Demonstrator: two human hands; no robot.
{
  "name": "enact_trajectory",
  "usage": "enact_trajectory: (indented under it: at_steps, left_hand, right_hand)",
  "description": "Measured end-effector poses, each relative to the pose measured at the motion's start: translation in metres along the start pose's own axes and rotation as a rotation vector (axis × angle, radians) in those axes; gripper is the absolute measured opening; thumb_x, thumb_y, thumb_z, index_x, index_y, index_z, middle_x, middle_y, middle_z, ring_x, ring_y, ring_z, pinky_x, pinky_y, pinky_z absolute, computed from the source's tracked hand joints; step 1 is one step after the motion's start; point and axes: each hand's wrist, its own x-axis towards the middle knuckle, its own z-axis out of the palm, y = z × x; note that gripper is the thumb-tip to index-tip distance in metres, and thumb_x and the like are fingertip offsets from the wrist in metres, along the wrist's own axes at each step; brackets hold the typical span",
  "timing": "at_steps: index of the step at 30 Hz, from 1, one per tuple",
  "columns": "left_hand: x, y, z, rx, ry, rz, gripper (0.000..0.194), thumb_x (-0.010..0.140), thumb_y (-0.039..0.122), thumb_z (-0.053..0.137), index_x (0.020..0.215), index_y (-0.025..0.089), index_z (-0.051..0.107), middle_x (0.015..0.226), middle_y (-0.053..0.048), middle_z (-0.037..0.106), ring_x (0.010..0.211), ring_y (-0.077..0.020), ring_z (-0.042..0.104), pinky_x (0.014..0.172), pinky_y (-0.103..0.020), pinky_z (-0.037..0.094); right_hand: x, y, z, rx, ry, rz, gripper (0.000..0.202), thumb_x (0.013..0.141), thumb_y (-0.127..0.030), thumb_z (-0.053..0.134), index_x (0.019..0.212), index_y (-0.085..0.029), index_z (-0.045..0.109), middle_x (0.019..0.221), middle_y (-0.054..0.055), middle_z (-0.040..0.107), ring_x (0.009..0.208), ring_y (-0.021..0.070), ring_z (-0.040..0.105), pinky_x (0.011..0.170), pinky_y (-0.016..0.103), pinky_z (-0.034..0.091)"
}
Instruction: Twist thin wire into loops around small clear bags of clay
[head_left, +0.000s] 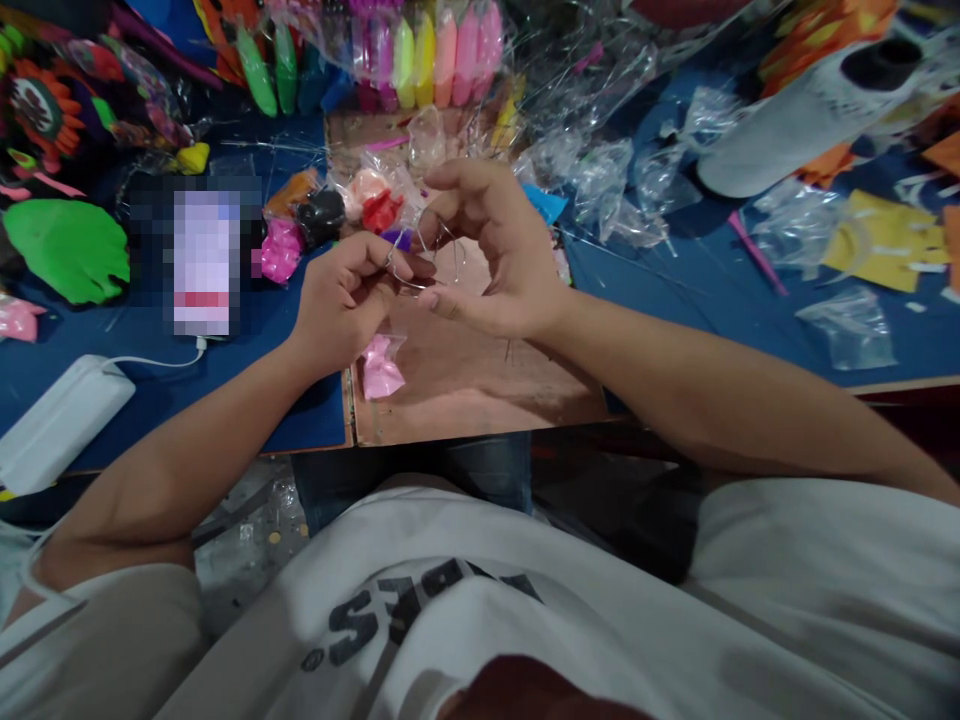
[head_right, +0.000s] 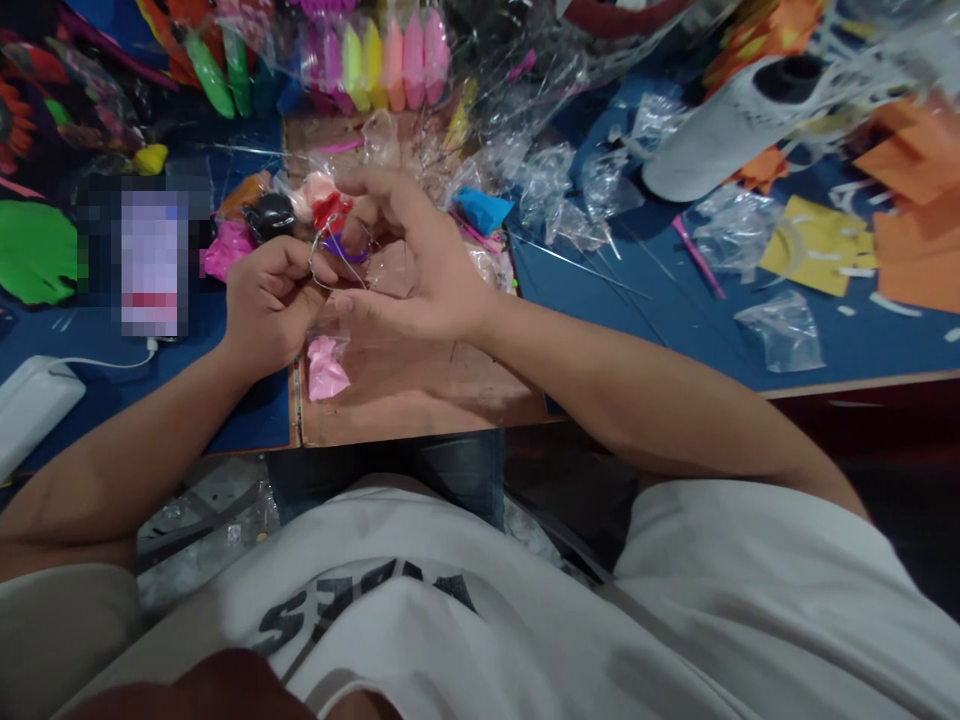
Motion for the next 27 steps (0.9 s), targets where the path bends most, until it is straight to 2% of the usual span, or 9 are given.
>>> enact_trajectory:
  at_steps: [4,9,13,17,20,22,23,25,27]
  left_hand:
    - [0.001,0.003,0.002,-0.009,-0.001,0.005,0.036,0.108,0.055,0.089,0.092,0.027,0.072,0.092,-0.003,0.083,0.087,-0.0227,0.083,0.085,-0.04,0.07]
    - [0.002,0.003,0.005,-0.097,0.01,0.095,0.031,0.108,0.042,0.086,0.089,0.026,0.069,0.086,0.0,0.081,0.08,-0.0194,0.081,0.081,-0.037,0.069]
    - [0.001,0.004,0.005,-0.054,0.038,0.056,0.038,0.111,0.052,0.085,0.089,0.027,0.067,0.085,0.0,0.08,0.081,-0.0199,0.082,0.081,-0.038,0.069]
    - [0.001,0.008,0.007,-0.106,0.046,0.134,0.038,0.113,0.052,0.085,0.091,0.026,0.069,0.084,0.0,0.078,0.077,-0.0187,0.081,0.076,-0.036,0.068]
    - [0.003,0.006,0.007,-0.094,0.088,0.21,0.029,0.112,0.051,0.087,0.097,0.028,0.078,0.107,-0.005,0.085,0.102,-0.0244,0.086,0.094,-0.044,0.071]
    - [0.003,-0.003,0.005,-0.054,0.142,0.192,0.028,0.108,0.06,0.091,0.112,0.033,0.083,0.132,-0.007,0.084,0.126,-0.0306,0.082,0.114,-0.055,0.068]
    - [0.003,-0.008,0.003,-0.053,0.154,0.167,0.035,0.106,0.066,0.093,0.123,0.036,0.083,0.14,-0.006,0.082,0.132,-0.0319,0.079,0.12,-0.058,0.066]
    - [0.003,-0.02,-0.001,-0.096,0.122,0.095,0.05,0.104,0.074,0.094,0.137,0.041,0.078,0.142,-0.003,0.081,0.132,-0.0292,0.079,0.121,-0.056,0.067]
    - [0.002,-0.028,-0.004,-0.142,0.071,0.054,0.055,0.105,0.077,0.093,0.142,0.041,0.075,0.137,-0.001,0.083,0.129,-0.026,0.081,0.117,-0.051,0.069]
  right_hand:
    - [-0.002,0.001,0.0,-0.099,-0.025,0.038,0.067,0.094,-0.071,0.1,0.139,-0.033,0.069,0.114,0.007,0.076,0.104,0.0302,0.073,0.099,0.047,0.066]
    - [-0.001,0.002,-0.002,-0.112,-0.01,-0.043,0.07,0.089,-0.076,0.101,0.135,-0.032,0.072,0.111,0.006,0.075,0.1,0.0303,0.073,0.099,0.05,0.065]
    - [0.001,-0.005,-0.006,-0.165,-0.027,0.025,0.067,0.085,-0.072,0.108,0.125,-0.032,0.071,0.111,0.008,0.076,0.101,0.031,0.072,0.098,0.048,0.065]
    - [0.002,-0.009,-0.011,-0.255,-0.016,-0.135,0.061,0.093,-0.075,0.099,0.131,-0.034,0.074,0.106,0.008,0.076,0.103,0.0338,0.073,0.099,0.051,0.066]
    - [0.003,-0.002,-0.015,-0.341,0.012,-0.286,0.063,0.095,-0.074,0.097,0.14,-0.037,0.074,0.112,0.009,0.079,0.107,0.0345,0.074,0.103,0.053,0.067]
    - [0.003,0.005,-0.015,-0.371,0.034,-0.332,0.067,0.094,-0.073,0.099,0.144,-0.039,0.072,0.122,0.011,0.08,0.114,0.0363,0.074,0.108,0.056,0.067]
    - [0.002,0.008,-0.015,-0.375,0.047,-0.336,0.069,0.093,-0.075,0.1,0.144,-0.038,0.072,0.127,0.012,0.079,0.119,0.0379,0.073,0.112,0.059,0.066]
    - [0.001,0.014,-0.014,-0.375,0.077,-0.329,0.073,0.089,-0.082,0.1,0.14,-0.036,0.074,0.137,0.015,0.077,0.13,0.042,0.07,0.121,0.065,0.063]
    - [-0.001,0.017,-0.013,-0.373,0.098,-0.316,0.076,0.086,-0.085,0.101,0.136,-0.034,0.076,0.146,0.018,0.073,0.142,0.046,0.065,0.128,0.069,0.058]
